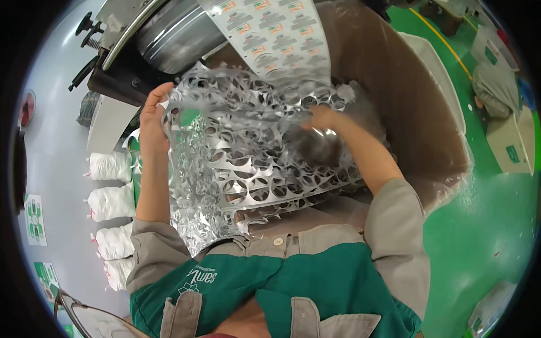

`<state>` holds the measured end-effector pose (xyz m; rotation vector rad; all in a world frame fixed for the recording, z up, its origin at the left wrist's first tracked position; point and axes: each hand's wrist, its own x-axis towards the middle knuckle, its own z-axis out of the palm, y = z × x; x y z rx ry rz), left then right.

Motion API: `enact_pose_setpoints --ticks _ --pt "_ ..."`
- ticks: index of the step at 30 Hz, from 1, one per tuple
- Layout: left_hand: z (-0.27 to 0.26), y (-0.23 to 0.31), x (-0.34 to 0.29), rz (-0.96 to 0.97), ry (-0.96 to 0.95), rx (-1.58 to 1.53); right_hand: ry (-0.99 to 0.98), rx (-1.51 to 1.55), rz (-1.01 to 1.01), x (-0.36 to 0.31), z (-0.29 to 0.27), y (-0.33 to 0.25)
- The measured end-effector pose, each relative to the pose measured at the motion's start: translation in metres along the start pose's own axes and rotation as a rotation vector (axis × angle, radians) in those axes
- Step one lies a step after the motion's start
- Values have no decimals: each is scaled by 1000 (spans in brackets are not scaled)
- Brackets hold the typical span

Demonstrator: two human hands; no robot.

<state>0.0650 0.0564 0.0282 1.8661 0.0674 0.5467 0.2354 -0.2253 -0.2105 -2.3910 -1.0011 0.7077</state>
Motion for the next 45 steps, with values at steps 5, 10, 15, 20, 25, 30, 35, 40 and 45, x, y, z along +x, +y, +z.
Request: enact_pose_setpoints --ticks 5,10,15,20,25,30,35,40,45 --pt "9 13 -12 7 -175 589 -379 -461 102 -21 -9 0" --pt "15 5 -4 -75 -112 470 -328 627 -272 -56 -133 -44" --pt "7 22 -12 6 -15 -110 -29 1809 -557 -47 -100 -37" --pt "-20 27 -47 0 -64 -103 -149 218 -99 -2 5 -33" --pt "-35 23 -72 -176 -178 227 -367 -485 -12 -11 -1 -18" --pt "-26 28 -74 -76 -179 786 -114 592 -339 -58 -140 -55" --pt "-5 30 -78 -55 -98 142 -114 1906 -984 -43 -125 -15" --pt "35 42 -106 -33 -551 -480 342 334 303 -13 8 104" --pt "42 33 -104 -167 -942 -62 -275 -409 255 -12 11 56"
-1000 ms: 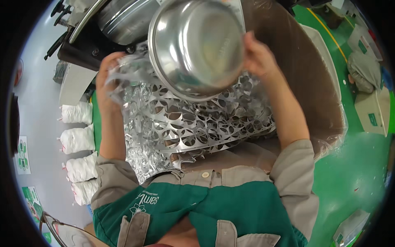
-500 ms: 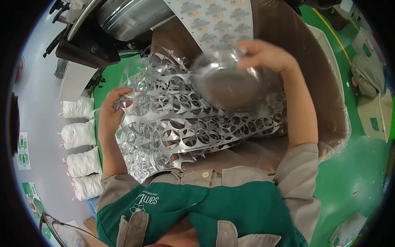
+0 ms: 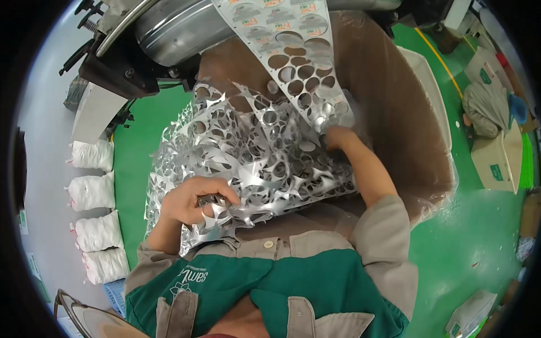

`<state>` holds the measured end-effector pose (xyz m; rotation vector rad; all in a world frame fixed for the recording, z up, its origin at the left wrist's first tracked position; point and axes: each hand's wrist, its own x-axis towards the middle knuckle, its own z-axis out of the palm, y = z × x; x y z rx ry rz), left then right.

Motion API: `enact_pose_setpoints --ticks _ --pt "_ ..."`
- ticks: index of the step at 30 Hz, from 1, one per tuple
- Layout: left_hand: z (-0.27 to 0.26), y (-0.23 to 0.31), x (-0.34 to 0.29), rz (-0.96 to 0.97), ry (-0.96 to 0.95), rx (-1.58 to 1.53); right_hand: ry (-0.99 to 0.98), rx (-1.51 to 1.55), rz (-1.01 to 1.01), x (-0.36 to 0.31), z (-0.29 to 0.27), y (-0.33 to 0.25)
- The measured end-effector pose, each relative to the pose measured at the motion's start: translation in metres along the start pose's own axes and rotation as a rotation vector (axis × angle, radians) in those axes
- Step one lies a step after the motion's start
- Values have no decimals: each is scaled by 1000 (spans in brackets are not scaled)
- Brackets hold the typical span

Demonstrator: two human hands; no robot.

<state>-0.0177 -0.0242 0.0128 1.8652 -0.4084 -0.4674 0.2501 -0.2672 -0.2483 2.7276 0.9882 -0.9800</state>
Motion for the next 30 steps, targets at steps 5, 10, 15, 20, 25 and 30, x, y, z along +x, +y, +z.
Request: enact_pose_setpoints --ticks 5,10,15,20,25,30 --pt "-1 7 -10 -37 -150 -49 530 377 -557 -79 -141 -28" --pt "-6 25 -26 295 -139 -183 88 1876 -1202 -116 -159 -38" --pt "-30 42 -80 850 158 -377 -42 776 -278 -43 -79 -53" --pt "-33 30 -91 607 550 -10 284 353 -314 -15 -65 -35" --pt "-22 31 -46 624 733 -184 604 554 -629 -92 -144 -46" --pt "-31 51 -38 698 475 -74 159 1738 -1158 -128 -178 -52"
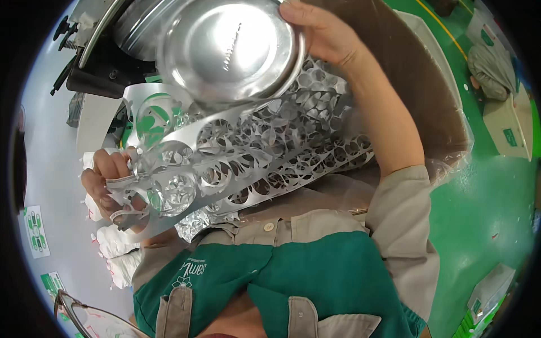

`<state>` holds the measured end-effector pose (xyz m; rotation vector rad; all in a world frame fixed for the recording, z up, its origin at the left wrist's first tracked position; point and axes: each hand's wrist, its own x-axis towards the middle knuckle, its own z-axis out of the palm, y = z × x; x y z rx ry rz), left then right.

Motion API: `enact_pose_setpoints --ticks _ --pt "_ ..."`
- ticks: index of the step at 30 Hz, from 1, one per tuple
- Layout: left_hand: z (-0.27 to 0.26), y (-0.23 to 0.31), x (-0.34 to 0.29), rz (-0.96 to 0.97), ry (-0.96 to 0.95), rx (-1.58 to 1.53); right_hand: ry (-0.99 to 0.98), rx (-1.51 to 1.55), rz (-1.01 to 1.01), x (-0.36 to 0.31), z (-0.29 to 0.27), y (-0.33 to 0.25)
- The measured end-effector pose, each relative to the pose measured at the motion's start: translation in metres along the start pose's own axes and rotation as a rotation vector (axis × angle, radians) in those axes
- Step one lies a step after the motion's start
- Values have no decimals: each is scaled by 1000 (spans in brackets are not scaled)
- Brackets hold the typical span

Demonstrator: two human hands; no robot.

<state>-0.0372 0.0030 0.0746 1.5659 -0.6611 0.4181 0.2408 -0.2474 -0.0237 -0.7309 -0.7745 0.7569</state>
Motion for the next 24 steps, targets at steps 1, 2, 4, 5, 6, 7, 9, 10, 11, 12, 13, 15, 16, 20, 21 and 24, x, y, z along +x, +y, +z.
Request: enact_pose_setpoints --ticks 1,2,4,5,6,7,9,10,11,12,13,15,16,20,21,24 --pt "0 0 3 19 -46 0 79 211 114 -4 -4 24" --pt "-1 0 8 65 17 -68 -67 281 224 -10 -30 56" --pt "3 8 10 127 190 30 49 -754 783 -16 -32 91" --pt "7 10 15 130 283 164 -41 -1113 717 -31 -58 115" --pt "-7 12 10 72 266 174 39 -1340 716 -42 -74 129" --pt "-34 13 -1 18 252 186 2 -1369 701 -41 -85 124" --pt "-48 17 -19 -75 210 284 10 -1462 667 -34 -79 104" --pt "-49 17 -25 -73 202 196 64 -1525 638 -28 -65 88" --pt "-53 15 -30 -61 186 101 131 -1594 605 -24 -55 71" --pt "-51 14 -27 -49 167 11 133 -1722 542 -25 -56 63" --pt "-44 14 -28 -46 235 41 134 -1848 475 -26 -58 54" --pt "-37 22 -23 -50 226 81 104 -1663 298 -21 -41 9" --pt "-38 27 -24 -69 222 108 102 -1261 299 -20 -24 -19" --pt "-10 40 -13 -94 326 130 114 -113 -44 -15 -10 -22" --pt "-6 42 -8 -85 333 123 74 121 -18 -17 -22 -4" --pt "-54 74 -24 -27 289 -276 -53 -92 532 -27 -54 75"
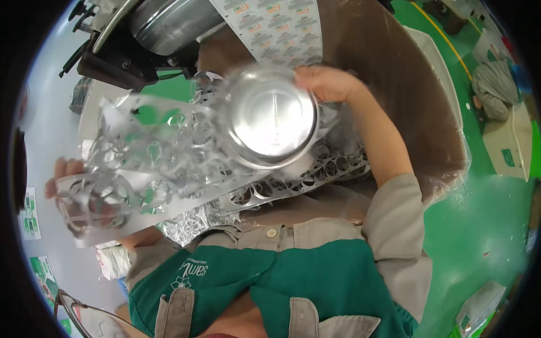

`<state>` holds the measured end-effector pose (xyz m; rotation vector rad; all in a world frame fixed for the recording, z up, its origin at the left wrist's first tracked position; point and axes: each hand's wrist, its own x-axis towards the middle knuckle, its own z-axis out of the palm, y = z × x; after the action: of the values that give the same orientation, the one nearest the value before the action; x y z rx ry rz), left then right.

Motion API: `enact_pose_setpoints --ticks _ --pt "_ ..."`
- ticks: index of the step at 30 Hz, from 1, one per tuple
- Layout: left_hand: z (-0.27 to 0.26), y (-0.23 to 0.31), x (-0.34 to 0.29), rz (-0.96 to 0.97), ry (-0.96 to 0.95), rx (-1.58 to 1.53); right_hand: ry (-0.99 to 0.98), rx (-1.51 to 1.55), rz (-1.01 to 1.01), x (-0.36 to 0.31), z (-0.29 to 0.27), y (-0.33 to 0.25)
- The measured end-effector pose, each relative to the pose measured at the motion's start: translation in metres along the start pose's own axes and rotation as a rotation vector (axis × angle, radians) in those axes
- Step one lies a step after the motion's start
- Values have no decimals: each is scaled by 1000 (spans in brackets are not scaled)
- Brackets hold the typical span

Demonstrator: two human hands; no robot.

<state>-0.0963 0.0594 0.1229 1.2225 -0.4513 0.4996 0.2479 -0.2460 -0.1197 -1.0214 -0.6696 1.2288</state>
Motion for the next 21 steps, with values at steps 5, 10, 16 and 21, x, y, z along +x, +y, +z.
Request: enact_pose_setpoints --ticks 5,10,16,21 --pt "-81 45 -50 42 408 480 262 -1250 420 0 -58 92" --pt "-160 34 -146 -936 -104 2111 235 -1349 343 8 -46 78" --pt "-84 35 -48 -544 -222 2157 268 -1432 300 8 -43 57" --pt "14 -23 23 -527 -397 1848 415 -1591 305 5 -6 12"
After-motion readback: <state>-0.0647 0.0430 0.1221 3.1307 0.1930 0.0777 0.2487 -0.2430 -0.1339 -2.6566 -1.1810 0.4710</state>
